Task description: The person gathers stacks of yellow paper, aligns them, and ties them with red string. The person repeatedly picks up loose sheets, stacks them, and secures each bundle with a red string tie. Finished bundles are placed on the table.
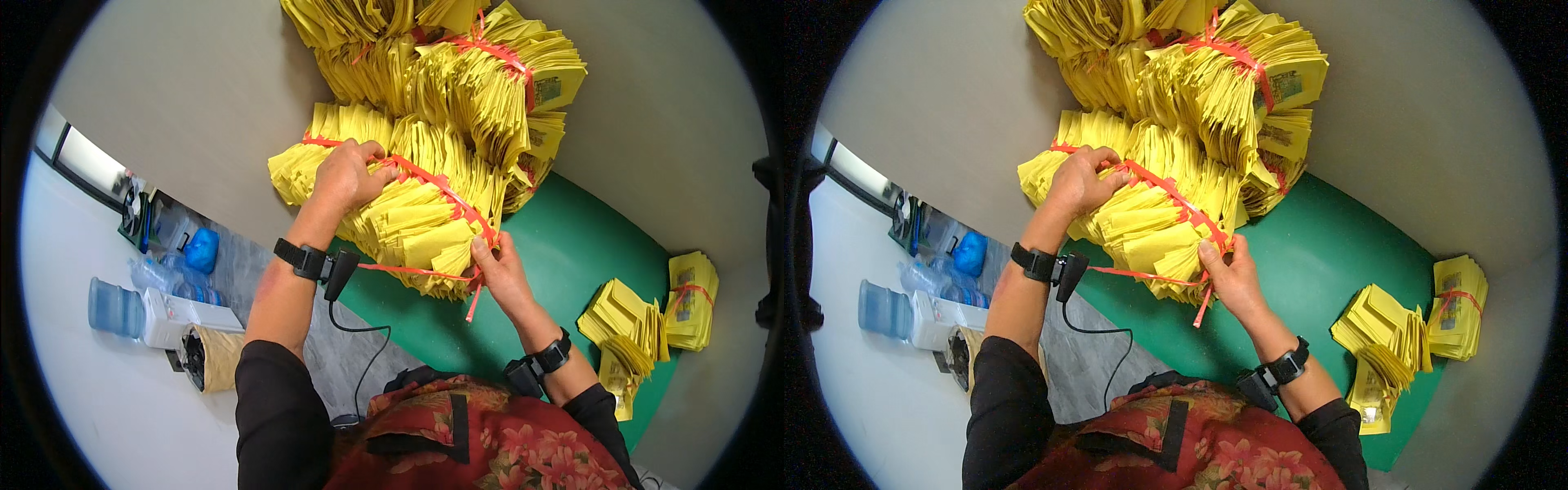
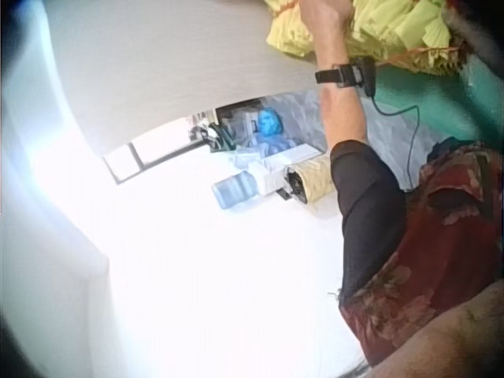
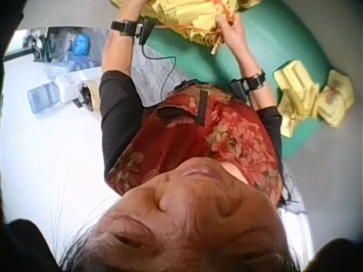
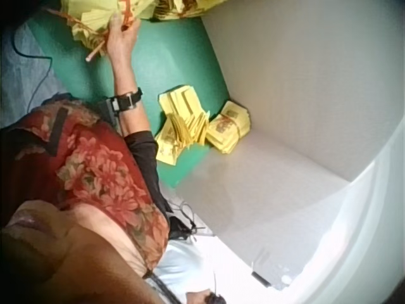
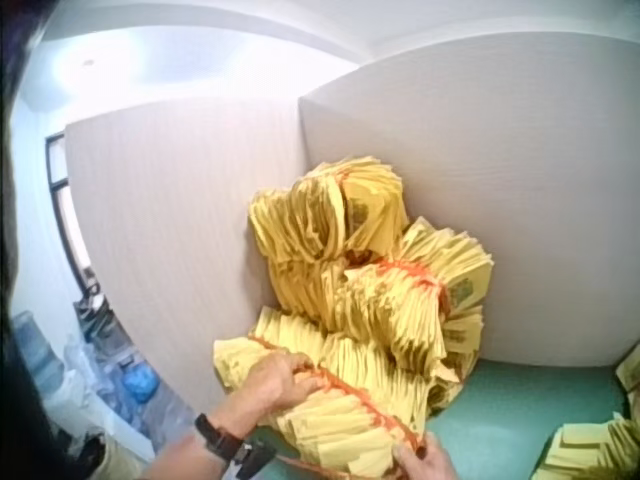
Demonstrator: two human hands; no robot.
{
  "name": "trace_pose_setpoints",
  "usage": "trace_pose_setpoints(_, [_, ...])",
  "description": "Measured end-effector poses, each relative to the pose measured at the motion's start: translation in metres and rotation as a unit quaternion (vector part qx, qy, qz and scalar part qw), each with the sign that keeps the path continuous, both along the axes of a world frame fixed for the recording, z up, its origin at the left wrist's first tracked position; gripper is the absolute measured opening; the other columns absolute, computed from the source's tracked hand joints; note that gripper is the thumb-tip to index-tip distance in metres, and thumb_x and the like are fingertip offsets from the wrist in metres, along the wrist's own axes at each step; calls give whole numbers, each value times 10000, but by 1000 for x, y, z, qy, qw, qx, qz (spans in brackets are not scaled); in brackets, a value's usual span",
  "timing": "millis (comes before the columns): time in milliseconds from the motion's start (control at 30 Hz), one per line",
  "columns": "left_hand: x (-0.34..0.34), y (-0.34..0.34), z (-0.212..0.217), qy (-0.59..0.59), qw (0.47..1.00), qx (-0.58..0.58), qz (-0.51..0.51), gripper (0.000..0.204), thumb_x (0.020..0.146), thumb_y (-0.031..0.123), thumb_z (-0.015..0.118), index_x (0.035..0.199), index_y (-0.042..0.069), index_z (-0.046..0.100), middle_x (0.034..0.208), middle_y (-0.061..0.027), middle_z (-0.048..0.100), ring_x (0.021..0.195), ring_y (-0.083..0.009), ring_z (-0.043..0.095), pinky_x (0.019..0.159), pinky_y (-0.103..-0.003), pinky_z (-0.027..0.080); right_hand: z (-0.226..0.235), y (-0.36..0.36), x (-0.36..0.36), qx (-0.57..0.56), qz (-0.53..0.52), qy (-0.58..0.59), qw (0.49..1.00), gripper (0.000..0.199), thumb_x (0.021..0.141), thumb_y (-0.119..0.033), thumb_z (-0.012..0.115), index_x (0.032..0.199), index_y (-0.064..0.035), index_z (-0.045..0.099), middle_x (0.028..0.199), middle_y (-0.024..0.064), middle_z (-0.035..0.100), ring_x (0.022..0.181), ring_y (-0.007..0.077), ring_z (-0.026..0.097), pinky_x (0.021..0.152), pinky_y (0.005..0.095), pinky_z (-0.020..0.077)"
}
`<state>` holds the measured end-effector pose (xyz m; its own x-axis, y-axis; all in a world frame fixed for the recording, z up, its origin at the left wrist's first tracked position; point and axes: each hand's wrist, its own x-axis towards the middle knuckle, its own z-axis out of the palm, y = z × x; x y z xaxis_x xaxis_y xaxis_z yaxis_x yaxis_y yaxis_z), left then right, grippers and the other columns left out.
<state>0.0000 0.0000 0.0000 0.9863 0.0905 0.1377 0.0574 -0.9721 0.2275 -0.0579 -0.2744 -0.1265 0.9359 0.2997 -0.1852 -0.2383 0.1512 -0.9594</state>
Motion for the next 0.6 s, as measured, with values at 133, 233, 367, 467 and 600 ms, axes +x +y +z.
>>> trace_pose_setpoints(133, [-7,3,-4,-30,999,-36,-21,469,799,465,784,1090,98,754,1023,-176,712,967,-341,681,849,-441,541,12,-1,-12,33,4,0,999,424,1006,-304,669,1245,3,499,1109,78,661,982,132,620,874,304,525])
trace_pose_setpoints(233, [-2,13,-6,-53,995,-59,-56,439,820,413,799,1076,59,751,1000,-160,726,921,-295,695,805,-398,548,20,5,-16,32,6,-29,999,414,1013,-289,657,1238,19,494,1110,83,660,975,132,617,878,301,521])
trace_pose_setpoints(367, [-1,22,-14,-32,991,-127,-26,416,850,371,800,1076,26,746,975,-136,740,906,-256,703,794,-366,549,18,6,-14,-9,1,-81,997,436,1003,-304,662,1224,33,496,1077,89,668,937,122,618,833,293,526])
trace_pose_setpoints(467, [3,21,-17,-53,994,-82,-54,451,827,448,793,1060,63,760,962,-159,716,895,-280,693,790,-378,544,12,-5,-4,-55,28,-61,996,513,995,-362,665,1265,35,487,1066,93,668,907,129,624,788,300,536])
trace_pose_setpoints(600, [3,19,-14,-50,992,-93,-62,494,811,486,789,1054,57,761,967,-178,706,898,-305,687,787,-396,541,0,-7,-3,-6,39,-52,998,590,993,-385,666,1351,30,446,1080,101,668,910,147,631,783,317,548])
